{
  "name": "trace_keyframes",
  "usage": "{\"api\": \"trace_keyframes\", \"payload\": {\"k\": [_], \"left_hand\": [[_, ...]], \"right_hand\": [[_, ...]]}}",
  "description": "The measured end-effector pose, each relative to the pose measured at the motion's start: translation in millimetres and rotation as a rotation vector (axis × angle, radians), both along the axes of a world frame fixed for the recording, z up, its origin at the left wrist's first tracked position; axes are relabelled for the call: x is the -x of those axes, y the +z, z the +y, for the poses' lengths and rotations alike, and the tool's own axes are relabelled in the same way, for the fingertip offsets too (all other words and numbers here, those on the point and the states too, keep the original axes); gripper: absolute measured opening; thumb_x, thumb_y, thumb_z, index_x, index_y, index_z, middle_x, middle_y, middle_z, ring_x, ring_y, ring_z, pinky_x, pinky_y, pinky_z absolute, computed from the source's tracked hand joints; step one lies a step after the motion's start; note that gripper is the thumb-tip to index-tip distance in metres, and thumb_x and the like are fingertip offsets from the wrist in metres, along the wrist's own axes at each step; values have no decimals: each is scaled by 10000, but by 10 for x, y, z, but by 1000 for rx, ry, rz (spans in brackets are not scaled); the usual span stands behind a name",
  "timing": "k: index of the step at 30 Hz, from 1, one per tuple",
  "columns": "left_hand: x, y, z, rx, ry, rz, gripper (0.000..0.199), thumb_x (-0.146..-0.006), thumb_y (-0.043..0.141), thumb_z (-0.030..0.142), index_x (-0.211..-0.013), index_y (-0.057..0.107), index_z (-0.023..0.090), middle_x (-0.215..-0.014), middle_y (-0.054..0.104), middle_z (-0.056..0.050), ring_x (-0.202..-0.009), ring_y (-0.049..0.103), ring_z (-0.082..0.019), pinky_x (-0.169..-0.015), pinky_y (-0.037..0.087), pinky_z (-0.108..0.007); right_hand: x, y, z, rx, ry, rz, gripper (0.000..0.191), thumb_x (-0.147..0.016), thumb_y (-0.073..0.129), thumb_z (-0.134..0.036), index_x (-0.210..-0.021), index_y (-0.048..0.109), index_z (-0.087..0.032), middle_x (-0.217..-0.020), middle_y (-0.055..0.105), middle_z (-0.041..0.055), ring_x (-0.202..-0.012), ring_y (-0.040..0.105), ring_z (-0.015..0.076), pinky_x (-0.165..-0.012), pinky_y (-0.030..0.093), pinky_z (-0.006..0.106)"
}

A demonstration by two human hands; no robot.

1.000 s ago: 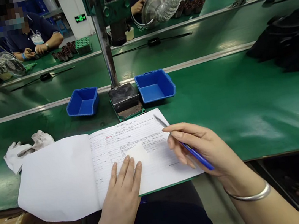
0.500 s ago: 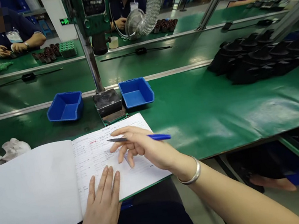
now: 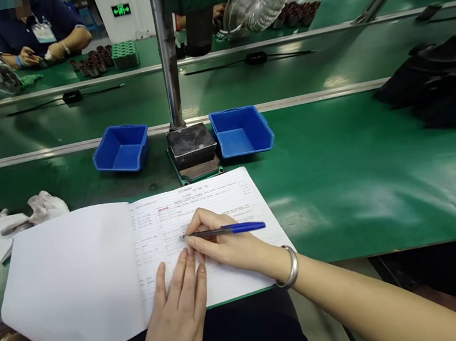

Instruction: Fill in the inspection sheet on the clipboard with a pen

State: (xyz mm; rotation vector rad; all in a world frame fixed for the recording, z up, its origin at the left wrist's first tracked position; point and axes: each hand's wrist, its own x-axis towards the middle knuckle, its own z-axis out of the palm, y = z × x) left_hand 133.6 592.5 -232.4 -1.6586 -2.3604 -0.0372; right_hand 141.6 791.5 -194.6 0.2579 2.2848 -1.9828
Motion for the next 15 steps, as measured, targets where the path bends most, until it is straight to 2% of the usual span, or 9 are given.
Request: {"api": "trace_keyframes", "payload": {"k": [5, 9, 15], "left_hand": [[7, -24, -3, 7, -15, -29, 546, -875, 410, 176, -1408, 457, 67, -1480, 464, -189, -1439, 302, -354, -1141, 184, -594], [-5, -32, -17, -8, -40, -47, 523, -884, 412, 201, -1383, 485, 61, -1458, 482, -206, -1429, 316, -363, -1141, 173, -603], [10, -63, -26, -60, -69, -70, 571, -845, 431, 172, -1394, 453, 18, -1471, 445, -246, -1424, 312, -396, -1141, 172, -623]], "right_hand": [[-36, -58, -26, -28, -5, 75, 211, -942, 566, -370, -840, 448, -227, -766, 668, 2, -580, 623, 125, -583, 508, 287], [-71, -117, -22, -67, 23, 67, 215, -959, 532, -370, -834, 421, -234, -734, 677, 6, -550, 625, 128, -549, 495, 278], [-74, -85, -38, -261, 69, 129, 177, -959, 509, -282, -806, 440, -224, -591, 592, -48, -552, 578, 112, -601, 466, 268]]}}
